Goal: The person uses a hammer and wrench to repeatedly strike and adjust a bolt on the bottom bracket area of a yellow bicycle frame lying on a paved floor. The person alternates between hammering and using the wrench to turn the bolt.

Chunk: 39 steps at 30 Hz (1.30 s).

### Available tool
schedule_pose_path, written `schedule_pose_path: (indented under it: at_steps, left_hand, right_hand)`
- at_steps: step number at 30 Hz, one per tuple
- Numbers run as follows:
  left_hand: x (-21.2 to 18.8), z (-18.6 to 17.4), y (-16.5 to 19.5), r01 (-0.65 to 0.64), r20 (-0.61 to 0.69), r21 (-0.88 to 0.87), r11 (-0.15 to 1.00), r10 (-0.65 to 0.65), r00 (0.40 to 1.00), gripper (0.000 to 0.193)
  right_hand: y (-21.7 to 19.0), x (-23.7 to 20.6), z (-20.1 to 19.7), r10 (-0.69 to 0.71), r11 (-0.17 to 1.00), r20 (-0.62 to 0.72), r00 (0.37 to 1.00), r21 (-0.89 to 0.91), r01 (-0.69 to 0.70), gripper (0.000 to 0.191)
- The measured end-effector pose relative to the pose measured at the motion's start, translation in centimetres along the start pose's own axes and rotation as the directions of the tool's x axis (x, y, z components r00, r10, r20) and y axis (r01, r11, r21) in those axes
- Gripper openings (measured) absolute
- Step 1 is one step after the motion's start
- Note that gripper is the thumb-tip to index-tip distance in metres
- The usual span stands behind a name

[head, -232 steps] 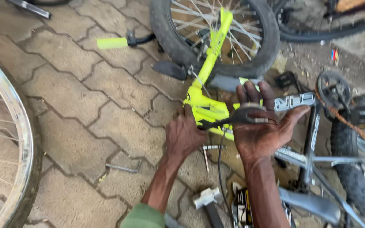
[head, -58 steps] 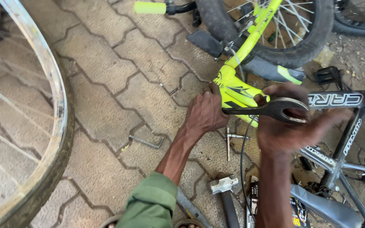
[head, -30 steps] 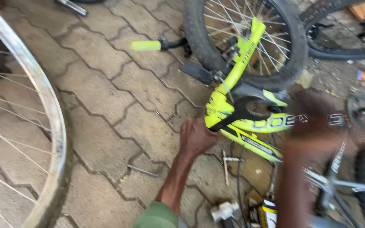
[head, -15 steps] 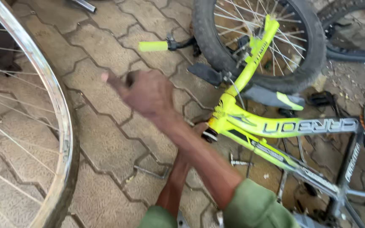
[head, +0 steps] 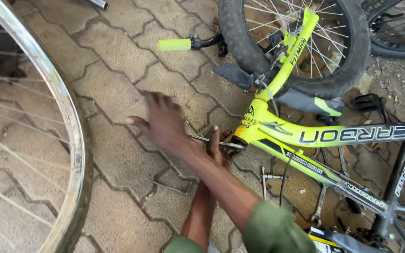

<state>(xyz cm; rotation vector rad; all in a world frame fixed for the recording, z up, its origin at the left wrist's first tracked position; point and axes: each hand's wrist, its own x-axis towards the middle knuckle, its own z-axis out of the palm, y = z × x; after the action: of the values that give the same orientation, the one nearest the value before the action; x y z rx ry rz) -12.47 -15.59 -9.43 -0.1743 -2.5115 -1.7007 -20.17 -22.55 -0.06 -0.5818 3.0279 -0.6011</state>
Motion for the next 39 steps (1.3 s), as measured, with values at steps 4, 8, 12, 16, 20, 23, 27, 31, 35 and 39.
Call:
schedule_pose_path:
  at_steps: [4,8,12,16,20,23,27,31,35,39]
  left_hand:
    - [-0.3,1.5,-0.9,-0.169,-0.093,0.349,0.922,0.214,0.972,0.074]
    - [-1.2,2.7,-0.4,0.217,0.204,0.506,0.835,-0.361,0.91,0.058]
    - [-3.9,2.7,0.6,-0.067,0.136,0.114,0.991,0.052,0.989,0.056]
    - [-7.5,1.0,3.6,0.293,0.213,0.128,0.947,-0.315,0.925,0.054]
    - [-10.3,0.8,6.7,0.326,0.535,0.291,0.9,-0.435,0.724,0.055]
    - [-12.8,2.5,7.6,0.02,0.719,0.42,0.907,-0.346,0.603,0.074]
    - [-16.3,5.4,6.3,-0.234,0.649,0.452,0.861,-0.137,0.749,0.062]
    - [-17.7,6.2,4.2,0.002,0.663,0.398,0.917,-0.289,0.69,0.041]
    - [-15.5,3.5,3.6,0.086,0.499,0.421,0.903,-0.309,0.809,0.042]
    - [-10.0,-0.9,3.0,-0.02,0.324,0.407,0.913,-0.124,0.938,0.048]
  right_hand:
    - [3.0,-6.0,-1.1,0.132,0.98,0.213,0.968,-0.175,-0.095,0.081]
    - [4.3,-9.0,-0.9,0.138,0.982,0.405,0.904,-0.173,-0.073,0.025]
    - [3.2,-10.7,-2.1,-0.052,0.992,0.147,0.988,0.119,0.035,0.038]
    - [3.6,-14.5,-7.9,0.092,0.622,-0.333,0.938,0.755,0.207,0.046]
    - [7.5,-19.9,-15.9,0.382,0.886,-0.392,0.837,0.413,-0.21,0.026]
    - [9.5,-26.3,-18.9,0.705,0.609,-0.216,0.676,0.673,-0.42,0.037]
    - [10.0,-33.8,-17.4,0.901,0.344,-0.024,0.434,0.65,-0.678,0.04]
    - [10.1,-38.4,-13.4,0.886,0.186,0.156,0.437,0.744,-0.642,0.033]
    - [10.9,-40.9,-10.0,0.865,0.103,0.233,0.443,0.783,-0.613,0.028]
    - [11.1,-41.7,-8.1,0.847,0.05,0.285,0.448,0.798,-0.601,0.029]
